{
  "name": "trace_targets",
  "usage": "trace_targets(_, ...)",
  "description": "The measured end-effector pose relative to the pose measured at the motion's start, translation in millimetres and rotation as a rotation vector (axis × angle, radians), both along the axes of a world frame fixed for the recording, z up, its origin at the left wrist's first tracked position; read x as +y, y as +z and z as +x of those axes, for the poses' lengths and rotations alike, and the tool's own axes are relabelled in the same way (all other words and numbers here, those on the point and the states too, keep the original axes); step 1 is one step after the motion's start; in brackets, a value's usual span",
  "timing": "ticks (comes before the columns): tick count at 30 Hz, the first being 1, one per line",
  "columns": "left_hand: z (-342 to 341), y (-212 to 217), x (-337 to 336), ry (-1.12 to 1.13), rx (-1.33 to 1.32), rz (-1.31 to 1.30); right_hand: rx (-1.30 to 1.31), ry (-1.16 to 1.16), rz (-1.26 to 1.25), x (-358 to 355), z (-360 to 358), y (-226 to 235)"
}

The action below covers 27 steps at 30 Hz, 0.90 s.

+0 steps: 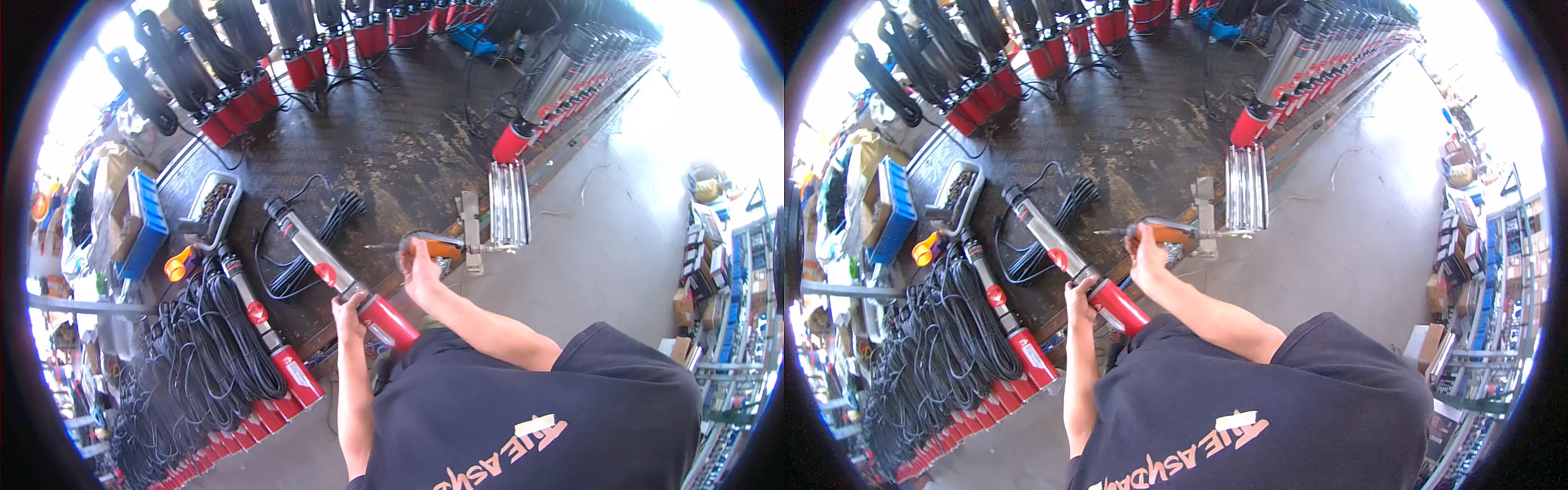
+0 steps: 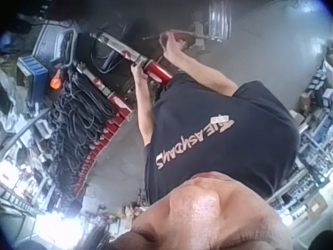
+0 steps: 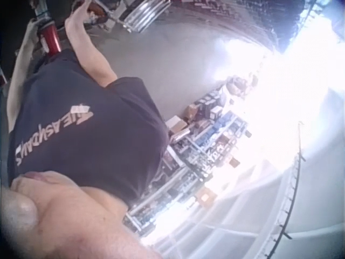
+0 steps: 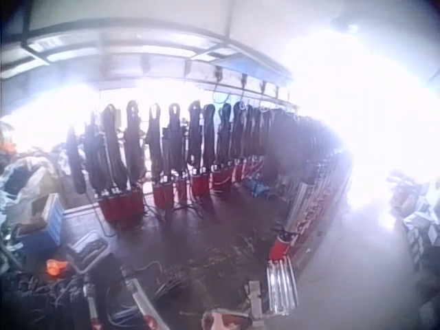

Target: The person attaches metal tubes and components to water pump bodies using an air-powered screwdriver and sets the finished assemblies into rows.

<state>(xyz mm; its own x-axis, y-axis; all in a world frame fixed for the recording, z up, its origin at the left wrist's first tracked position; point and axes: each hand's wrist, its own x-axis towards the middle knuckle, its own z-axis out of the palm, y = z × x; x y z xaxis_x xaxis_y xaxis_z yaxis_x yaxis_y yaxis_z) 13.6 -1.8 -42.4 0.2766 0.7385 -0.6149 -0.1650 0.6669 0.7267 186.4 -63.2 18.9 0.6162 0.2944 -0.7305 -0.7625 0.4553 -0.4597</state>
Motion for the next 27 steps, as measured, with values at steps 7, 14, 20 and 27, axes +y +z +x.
trace_targets(7,1.9,3.9,4.5,-0.014,-0.008,-0.018,-1.232,0.222,-0.030,9.6,-15.3,112.2)
trace_targets(14,-0.7,-3.6,2.0,0.014,-0.063,-0.006,-1.178,0.282,0.230,28.1,-23.2,97.2)
trace_targets(20,2.9,14.3,-0.5,-0.010,-0.011,-0.056,-1.049,0.605,0.268,17.1,-32.9,58.0)
trace_targets(27,-0.8,0.6,-0.7,-0.002,-0.021,-0.020,-0.907,0.540,0.266,24.9,-38.2,30.0)
